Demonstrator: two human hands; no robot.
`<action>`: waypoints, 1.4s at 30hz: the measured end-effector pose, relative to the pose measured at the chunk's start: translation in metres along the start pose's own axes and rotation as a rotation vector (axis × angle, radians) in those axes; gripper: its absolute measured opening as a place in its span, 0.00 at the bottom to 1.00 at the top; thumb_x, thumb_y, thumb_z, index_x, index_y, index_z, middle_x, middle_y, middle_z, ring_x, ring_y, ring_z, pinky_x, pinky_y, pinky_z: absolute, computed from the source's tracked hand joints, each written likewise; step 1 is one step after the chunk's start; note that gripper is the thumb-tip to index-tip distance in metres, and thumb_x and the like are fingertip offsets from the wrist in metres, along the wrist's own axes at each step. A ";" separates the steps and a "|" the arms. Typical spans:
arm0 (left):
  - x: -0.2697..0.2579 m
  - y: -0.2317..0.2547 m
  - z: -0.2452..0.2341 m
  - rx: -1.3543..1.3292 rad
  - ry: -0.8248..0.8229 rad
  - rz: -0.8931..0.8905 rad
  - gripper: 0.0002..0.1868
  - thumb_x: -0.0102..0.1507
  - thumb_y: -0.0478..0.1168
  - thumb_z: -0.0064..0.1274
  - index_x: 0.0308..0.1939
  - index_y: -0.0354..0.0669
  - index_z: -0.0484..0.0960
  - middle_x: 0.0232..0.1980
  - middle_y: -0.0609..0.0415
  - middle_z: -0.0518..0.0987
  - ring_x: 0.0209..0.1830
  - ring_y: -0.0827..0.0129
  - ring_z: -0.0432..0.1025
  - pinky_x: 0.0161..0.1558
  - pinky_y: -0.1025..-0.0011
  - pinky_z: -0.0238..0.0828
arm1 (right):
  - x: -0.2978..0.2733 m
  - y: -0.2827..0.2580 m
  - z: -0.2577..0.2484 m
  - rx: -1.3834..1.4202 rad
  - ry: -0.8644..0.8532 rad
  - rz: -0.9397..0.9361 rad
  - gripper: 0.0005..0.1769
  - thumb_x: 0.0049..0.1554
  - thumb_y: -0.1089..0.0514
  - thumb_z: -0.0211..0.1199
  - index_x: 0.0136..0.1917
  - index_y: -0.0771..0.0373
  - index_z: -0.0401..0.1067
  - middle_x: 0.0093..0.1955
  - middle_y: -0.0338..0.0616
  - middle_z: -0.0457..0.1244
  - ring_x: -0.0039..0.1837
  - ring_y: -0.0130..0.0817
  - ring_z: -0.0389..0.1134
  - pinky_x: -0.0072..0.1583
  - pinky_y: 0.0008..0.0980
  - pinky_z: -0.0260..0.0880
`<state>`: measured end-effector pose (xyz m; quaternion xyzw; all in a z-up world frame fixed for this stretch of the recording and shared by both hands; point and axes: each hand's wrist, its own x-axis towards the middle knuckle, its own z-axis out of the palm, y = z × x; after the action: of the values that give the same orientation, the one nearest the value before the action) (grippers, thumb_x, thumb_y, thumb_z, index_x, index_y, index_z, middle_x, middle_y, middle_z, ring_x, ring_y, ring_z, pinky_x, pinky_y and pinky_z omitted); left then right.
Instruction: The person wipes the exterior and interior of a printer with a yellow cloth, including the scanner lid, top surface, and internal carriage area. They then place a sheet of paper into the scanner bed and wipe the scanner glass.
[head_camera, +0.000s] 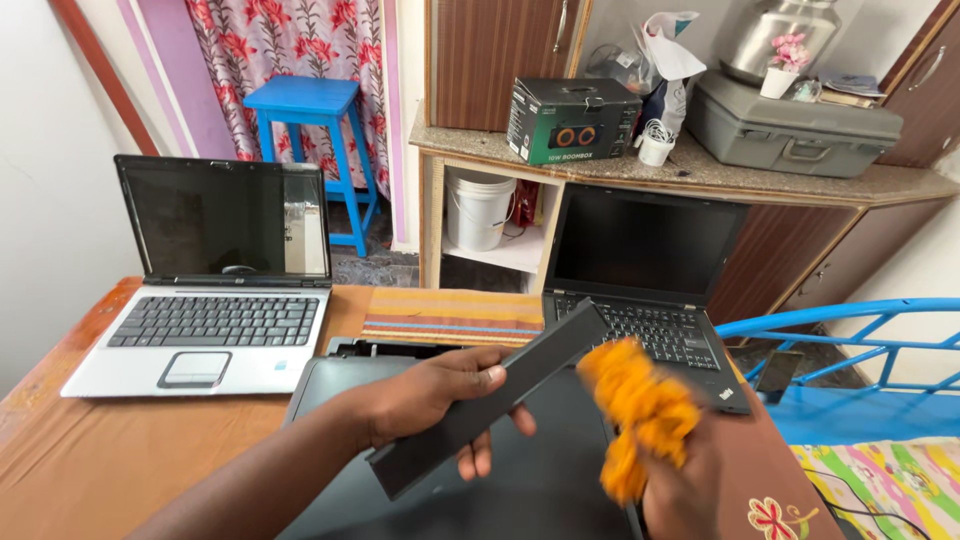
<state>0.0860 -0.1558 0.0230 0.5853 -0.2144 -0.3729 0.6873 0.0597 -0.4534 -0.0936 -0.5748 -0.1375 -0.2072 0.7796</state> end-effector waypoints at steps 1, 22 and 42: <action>-0.003 -0.004 0.005 0.014 -0.001 0.016 0.26 0.73 0.52 0.30 0.71 0.42 0.62 0.54 0.44 0.80 0.29 0.63 0.79 0.32 0.67 0.81 | 0.006 -0.012 0.010 -0.131 0.001 -0.142 0.32 0.56 0.67 0.59 0.74 0.66 0.58 0.70 0.53 0.59 0.68 0.47 0.63 0.66 0.48 0.65; -0.044 -0.036 0.032 0.216 0.097 0.055 0.40 0.71 0.68 0.31 0.72 0.42 0.72 0.44 0.49 0.78 0.26 0.72 0.74 0.25 0.75 0.73 | 0.058 -0.064 0.038 -0.846 -0.309 -0.833 0.25 0.50 0.69 0.69 0.62 0.68 0.70 0.63 0.51 0.65 0.66 0.47 0.68 0.67 0.41 0.69; -0.006 -0.020 -0.073 1.545 0.595 0.187 0.33 0.58 0.52 0.62 0.66 0.52 0.76 0.52 0.52 0.78 0.53 0.54 0.72 0.55 0.56 0.66 | 0.052 -0.106 -0.025 -1.325 -1.028 0.316 0.17 0.58 0.44 0.58 0.50 0.50 0.83 0.51 0.34 0.68 0.60 0.29 0.68 0.64 0.31 0.66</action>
<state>0.1304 -0.1050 -0.0118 0.9461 -0.2671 0.1080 0.1481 0.0539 -0.5122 0.0116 -0.9472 -0.2429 0.1530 0.1427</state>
